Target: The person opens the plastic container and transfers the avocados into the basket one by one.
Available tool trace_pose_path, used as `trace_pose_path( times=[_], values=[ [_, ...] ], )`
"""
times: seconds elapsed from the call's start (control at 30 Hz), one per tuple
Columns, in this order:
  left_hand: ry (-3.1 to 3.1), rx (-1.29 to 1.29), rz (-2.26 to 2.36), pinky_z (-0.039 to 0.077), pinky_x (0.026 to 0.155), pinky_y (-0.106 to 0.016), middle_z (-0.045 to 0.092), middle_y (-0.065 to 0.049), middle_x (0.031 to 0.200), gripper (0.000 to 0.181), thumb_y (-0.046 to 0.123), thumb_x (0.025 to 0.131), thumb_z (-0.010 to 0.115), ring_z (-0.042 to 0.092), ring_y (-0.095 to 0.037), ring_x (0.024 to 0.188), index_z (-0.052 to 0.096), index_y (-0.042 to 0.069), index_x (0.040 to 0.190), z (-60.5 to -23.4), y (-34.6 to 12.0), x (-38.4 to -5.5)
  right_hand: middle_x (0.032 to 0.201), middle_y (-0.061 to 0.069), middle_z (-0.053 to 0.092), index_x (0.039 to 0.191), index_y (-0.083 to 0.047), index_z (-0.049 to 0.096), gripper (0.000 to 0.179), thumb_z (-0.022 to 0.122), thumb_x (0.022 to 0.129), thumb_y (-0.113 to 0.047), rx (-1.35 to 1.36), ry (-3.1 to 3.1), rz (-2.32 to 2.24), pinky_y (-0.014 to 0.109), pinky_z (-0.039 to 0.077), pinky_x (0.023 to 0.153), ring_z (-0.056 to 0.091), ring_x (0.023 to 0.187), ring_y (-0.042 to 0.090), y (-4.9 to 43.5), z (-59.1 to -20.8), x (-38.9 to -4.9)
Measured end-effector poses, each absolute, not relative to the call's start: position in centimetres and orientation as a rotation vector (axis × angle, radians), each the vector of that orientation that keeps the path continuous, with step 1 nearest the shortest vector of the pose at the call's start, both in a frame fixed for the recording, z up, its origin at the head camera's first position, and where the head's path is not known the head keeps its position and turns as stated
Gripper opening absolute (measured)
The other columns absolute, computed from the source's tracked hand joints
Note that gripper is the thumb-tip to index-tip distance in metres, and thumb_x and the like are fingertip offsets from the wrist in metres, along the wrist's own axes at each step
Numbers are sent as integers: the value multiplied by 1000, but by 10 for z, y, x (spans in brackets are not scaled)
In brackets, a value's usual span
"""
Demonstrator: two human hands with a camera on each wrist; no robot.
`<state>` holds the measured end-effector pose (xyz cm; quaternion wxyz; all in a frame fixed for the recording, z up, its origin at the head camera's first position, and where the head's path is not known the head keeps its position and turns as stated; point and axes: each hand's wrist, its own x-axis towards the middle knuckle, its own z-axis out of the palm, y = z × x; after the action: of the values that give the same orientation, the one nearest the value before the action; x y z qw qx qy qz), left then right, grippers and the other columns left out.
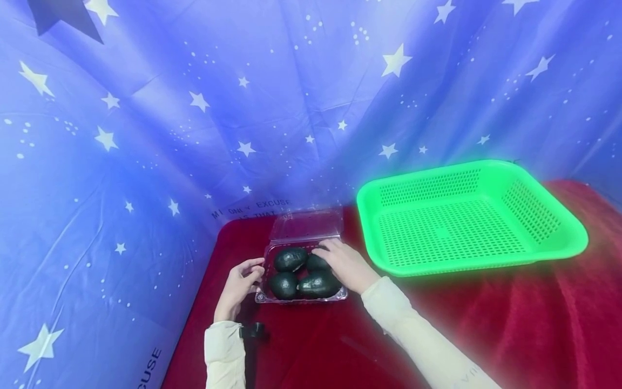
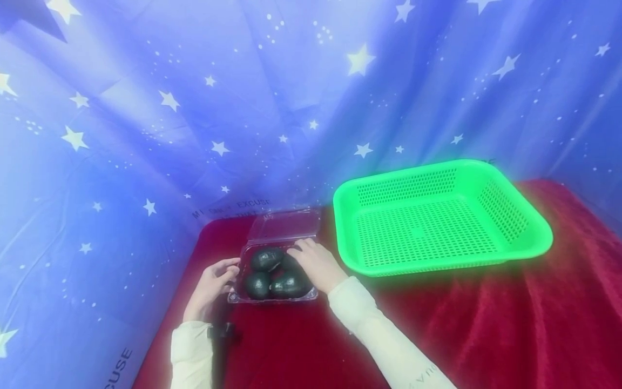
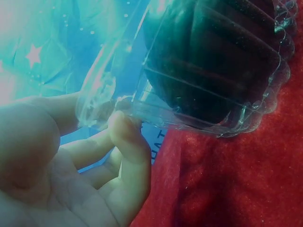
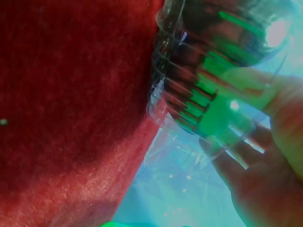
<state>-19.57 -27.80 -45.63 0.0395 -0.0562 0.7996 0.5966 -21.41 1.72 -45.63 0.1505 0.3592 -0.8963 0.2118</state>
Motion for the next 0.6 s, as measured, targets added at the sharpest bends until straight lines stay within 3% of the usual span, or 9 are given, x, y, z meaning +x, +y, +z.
trace_pose_path(
  times=[0.17, 0.6],
  values=[
    [2448, -65, 1880, 51, 55, -22, 66, -2, 89, 38, 2, 89, 59, 58, -11, 73, 61, -5, 126, -456, -278, -193, 129, 15, 59, 128, -7, 64, 56, 80, 75, 2, 1037, -2583, 605, 45, 48, 103, 54, 123, 32, 18, -456, -215],
    [2409, -238, 1852, 50, 55, -22, 64, -3, 93, 41, -2, 92, 58, 56, -11, 73, 57, -4, 133, -454, -275, -198, 124, 18, 59, 128, -5, 64, 57, 83, 74, -2, 1061, -2553, 487, 44, 54, 94, 57, 115, 34, 19, -453, -215]
  ],
)
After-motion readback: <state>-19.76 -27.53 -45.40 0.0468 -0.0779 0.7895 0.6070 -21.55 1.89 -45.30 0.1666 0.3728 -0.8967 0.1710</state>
